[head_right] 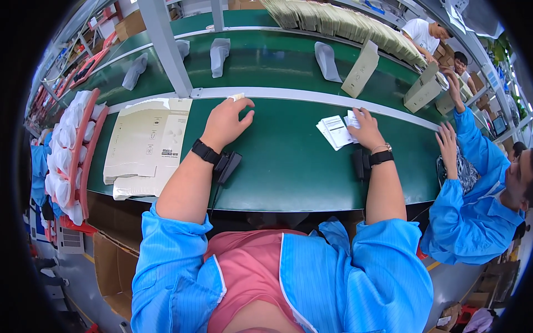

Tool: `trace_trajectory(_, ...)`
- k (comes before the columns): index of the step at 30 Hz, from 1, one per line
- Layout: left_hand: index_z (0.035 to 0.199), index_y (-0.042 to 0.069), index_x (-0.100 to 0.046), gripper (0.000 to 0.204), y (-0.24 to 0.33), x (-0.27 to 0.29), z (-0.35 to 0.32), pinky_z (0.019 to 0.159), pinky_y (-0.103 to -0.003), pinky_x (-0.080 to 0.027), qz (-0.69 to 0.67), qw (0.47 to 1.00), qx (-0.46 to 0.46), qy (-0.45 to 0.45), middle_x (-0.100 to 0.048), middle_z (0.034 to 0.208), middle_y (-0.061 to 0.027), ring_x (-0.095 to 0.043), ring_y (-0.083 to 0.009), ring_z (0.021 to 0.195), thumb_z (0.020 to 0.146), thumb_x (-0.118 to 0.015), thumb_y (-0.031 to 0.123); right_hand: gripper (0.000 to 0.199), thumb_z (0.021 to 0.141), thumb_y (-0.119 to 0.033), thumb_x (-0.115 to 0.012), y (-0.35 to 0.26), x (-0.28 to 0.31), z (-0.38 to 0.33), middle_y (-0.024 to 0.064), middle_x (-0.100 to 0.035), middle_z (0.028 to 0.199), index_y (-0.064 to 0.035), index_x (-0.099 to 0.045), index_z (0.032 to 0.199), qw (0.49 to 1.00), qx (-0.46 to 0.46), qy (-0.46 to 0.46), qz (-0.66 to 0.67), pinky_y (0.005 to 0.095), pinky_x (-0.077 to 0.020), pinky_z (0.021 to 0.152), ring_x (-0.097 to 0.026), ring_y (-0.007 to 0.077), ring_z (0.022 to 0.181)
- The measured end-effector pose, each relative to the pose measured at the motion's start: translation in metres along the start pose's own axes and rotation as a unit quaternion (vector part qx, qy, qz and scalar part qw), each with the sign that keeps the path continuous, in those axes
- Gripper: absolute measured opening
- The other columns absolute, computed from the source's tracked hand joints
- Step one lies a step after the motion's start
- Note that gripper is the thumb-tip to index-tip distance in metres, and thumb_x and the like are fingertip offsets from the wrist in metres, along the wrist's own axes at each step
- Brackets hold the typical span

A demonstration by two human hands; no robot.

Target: The person folds a cardboard box by hand, inserts a paper manual, and closes the box flaps before repeating the process with a second box.

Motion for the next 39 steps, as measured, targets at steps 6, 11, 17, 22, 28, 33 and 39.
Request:
trace_trajectory(6,0.092,0.013,-0.065,0.015,-0.002,-0.002,0.000,0.066,-0.040,-0.050,-0.001,1.000,0.013,-0.013,-0.062,0.078,-0.0110,-0.061,-0.0297,0.074,0.079,-0.064,0.021,0.066,0.083,-0.035,-0.062,-0.057,-0.006,-0.011,0.0176,-0.027,0.150,-0.0148,-0.039,0.141,1.000,-0.022,0.007,-0.011,0.0437,-0.0317,0.108,-0.036,0.0381,0.131)
trace_trajectory(11,0.092,0.012,-0.065,0.015,-0.004,-0.002,0.000,0.065,-0.040,-0.050,-0.002,1.000,0.019,-0.016,-0.061,0.078,-0.0112,-0.061,-0.0299,0.073,0.080,-0.064,0.021,0.067,0.080,-0.030,-0.067,-0.064,-0.005,-0.011,0.0187,-0.027,0.150,-0.0134,-0.041,0.140,0.999,0.012,0.034,0.031,0.0415,-0.0356,0.106,-0.040,0.0374,0.130)
trace_trajectory(17,0.091,0.012,-0.064,0.014,-0.002,0.000,-0.001,0.065,-0.040,-0.050,-0.004,1.000,0.020,-0.021,-0.061,0.078,-0.0113,-0.061,-0.0298,0.072,0.080,-0.063,0.021,0.069,0.075,-0.023,-0.074,-0.057,0.011,-0.017,0.0187,-0.031,0.148,-0.0117,-0.044,0.137,0.996,0.009,0.066,0.053,0.0385,-0.0381,0.104,-0.041,0.0370,0.128)
trace_trajectory(22,0.091,0.012,-0.064,0.014,-0.002,-0.002,-0.001,0.064,-0.040,-0.050,-0.007,1.000,0.015,-0.018,-0.061,0.078,-0.0114,-0.061,-0.0299,0.072,0.080,-0.063,0.021,0.068,0.074,-0.021,-0.075,-0.043,0.014,-0.021,0.0186,-0.035,0.145,-0.0125,-0.046,0.135,0.989,0.008,0.121,0.079,0.0391,-0.0389,0.104,-0.042,0.0360,0.128)
trace_trajectory(28,0.096,0.014,-0.063,0.016,-0.006,-0.004,-0.001,0.068,-0.037,-0.049,0.011,0.998,0.039,-0.046,-0.062,0.082,-0.0082,-0.062,-0.0258,0.077,0.081,-0.064,0.022,0.062,0.076,-0.024,-0.072,-0.066,0.028,-0.033,0.0170,-0.040,0.142,-0.0135,-0.049,0.132,0.973,0.038,0.226,0.031,0.0404,-0.0411,0.101,-0.046,0.0365,0.123)
trace_trajectory(33,0.097,0.015,-0.064,0.017,-0.006,-0.006,0.000,0.069,-0.036,-0.050,0.018,0.997,0.050,-0.059,-0.062,0.082,-0.0071,-0.062,-0.0240,0.078,0.081,-0.065,0.021,0.056,0.076,-0.024,-0.070,-0.070,0.018,-0.037,0.0158,-0.042,0.140,-0.0128,-0.052,0.128,0.992,-0.014,0.121,0.004,0.0415,-0.0417,0.100,-0.049,0.0367,0.120)
trace_trajectory(39,0.097,0.015,-0.064,0.017,-0.004,-0.006,0.000,0.070,-0.035,-0.050,0.005,0.998,0.041,-0.053,-0.062,0.081,-0.0064,-0.062,-0.0235,0.078,0.081,-0.065,0.021,0.052,0.075,-0.025,-0.071,-0.049,0.010,-0.028,0.0151,-0.042,0.140,-0.0130,-0.056,0.123,0.988,0.024,0.152,0.004,0.0415,-0.0447,0.097,-0.052,0.0362,0.116)
Point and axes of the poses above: each hand's wrist, its own z-axis towards the middle knuckle, its own x-axis out of the back of the hand, y = z × x, the point moved 4 cm from there along z, towards the middle knuckle
